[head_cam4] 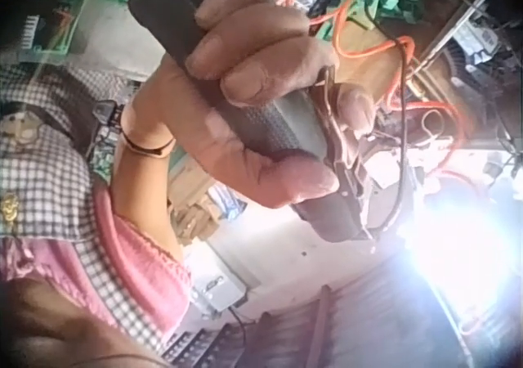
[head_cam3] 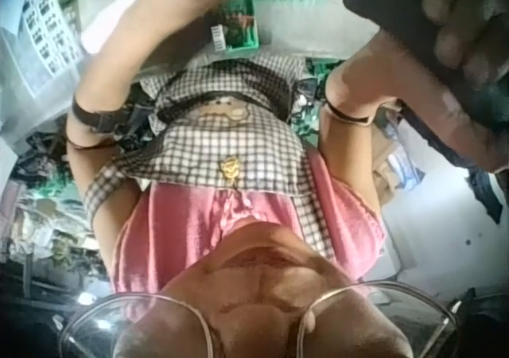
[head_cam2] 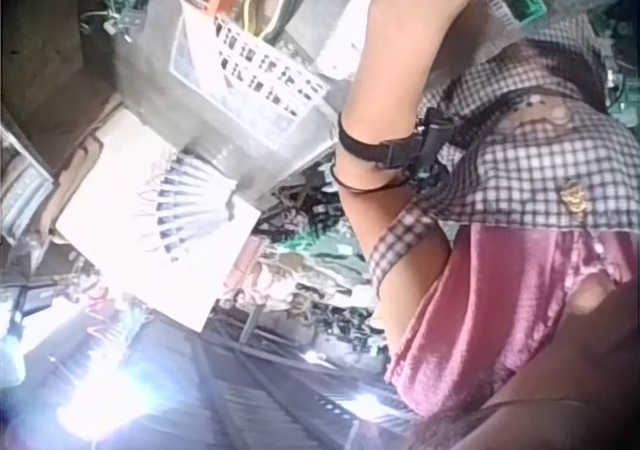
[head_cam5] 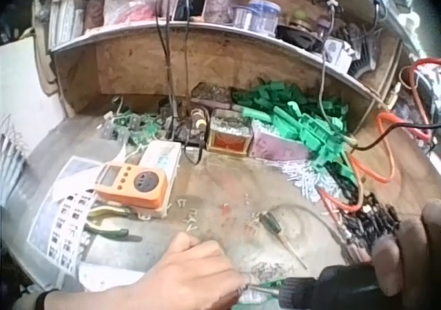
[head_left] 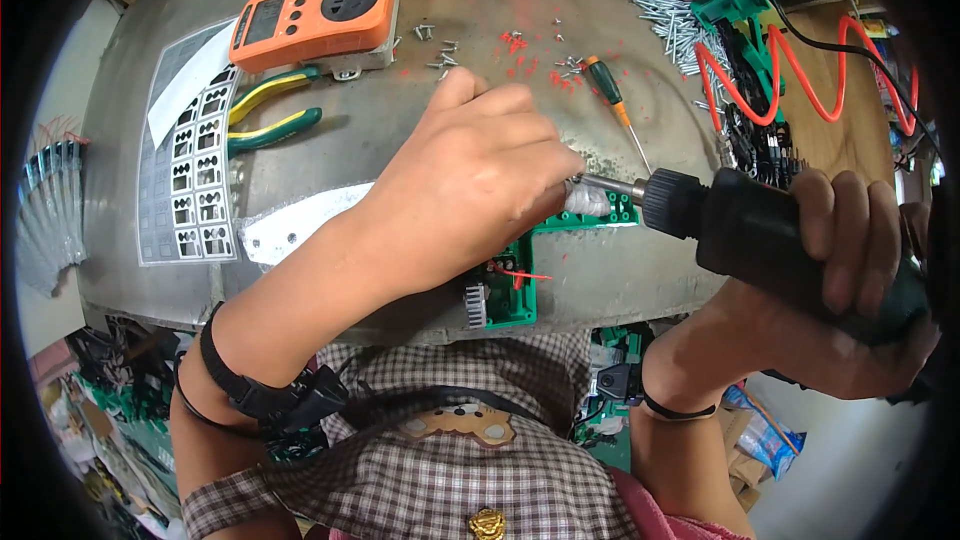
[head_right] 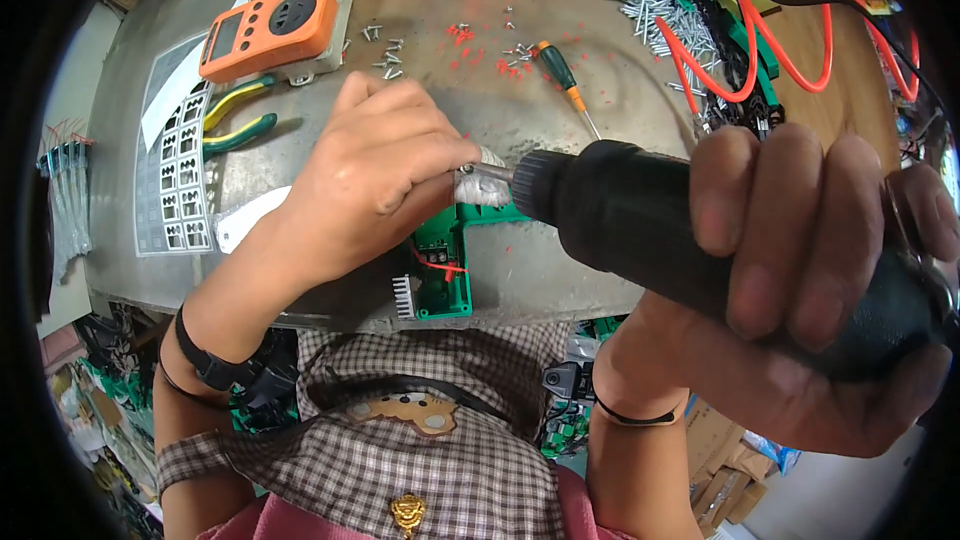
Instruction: Assembling the internal components and outer housing of a handheld green electronic device using various tools.
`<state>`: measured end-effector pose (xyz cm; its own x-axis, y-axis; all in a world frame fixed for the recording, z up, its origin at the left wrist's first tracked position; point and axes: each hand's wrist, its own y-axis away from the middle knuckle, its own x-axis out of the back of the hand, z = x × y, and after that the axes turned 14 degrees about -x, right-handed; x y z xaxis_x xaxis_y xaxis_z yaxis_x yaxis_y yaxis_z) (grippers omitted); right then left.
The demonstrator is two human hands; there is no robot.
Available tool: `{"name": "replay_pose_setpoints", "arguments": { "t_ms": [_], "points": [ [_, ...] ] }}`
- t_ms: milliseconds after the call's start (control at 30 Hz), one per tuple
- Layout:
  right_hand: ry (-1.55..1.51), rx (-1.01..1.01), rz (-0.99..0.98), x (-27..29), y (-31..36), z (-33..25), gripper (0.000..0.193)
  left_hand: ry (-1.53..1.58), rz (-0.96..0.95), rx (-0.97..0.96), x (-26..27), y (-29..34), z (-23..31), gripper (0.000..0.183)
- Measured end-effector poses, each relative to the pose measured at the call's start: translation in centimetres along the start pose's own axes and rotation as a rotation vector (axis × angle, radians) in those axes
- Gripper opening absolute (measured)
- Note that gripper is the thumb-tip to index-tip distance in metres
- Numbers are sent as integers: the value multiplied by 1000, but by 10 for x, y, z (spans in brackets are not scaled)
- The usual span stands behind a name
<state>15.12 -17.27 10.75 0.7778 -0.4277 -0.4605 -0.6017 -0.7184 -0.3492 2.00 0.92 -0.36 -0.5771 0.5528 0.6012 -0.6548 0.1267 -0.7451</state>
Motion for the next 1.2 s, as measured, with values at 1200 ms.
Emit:
{"name": "replay_pose_setpoints", "arguments": {
  "t_ms": [1200],
  "points": [
    [-19,-17,82,-8,33,-12,37,189,-390,139,35,28,31,22]
  ]
}}
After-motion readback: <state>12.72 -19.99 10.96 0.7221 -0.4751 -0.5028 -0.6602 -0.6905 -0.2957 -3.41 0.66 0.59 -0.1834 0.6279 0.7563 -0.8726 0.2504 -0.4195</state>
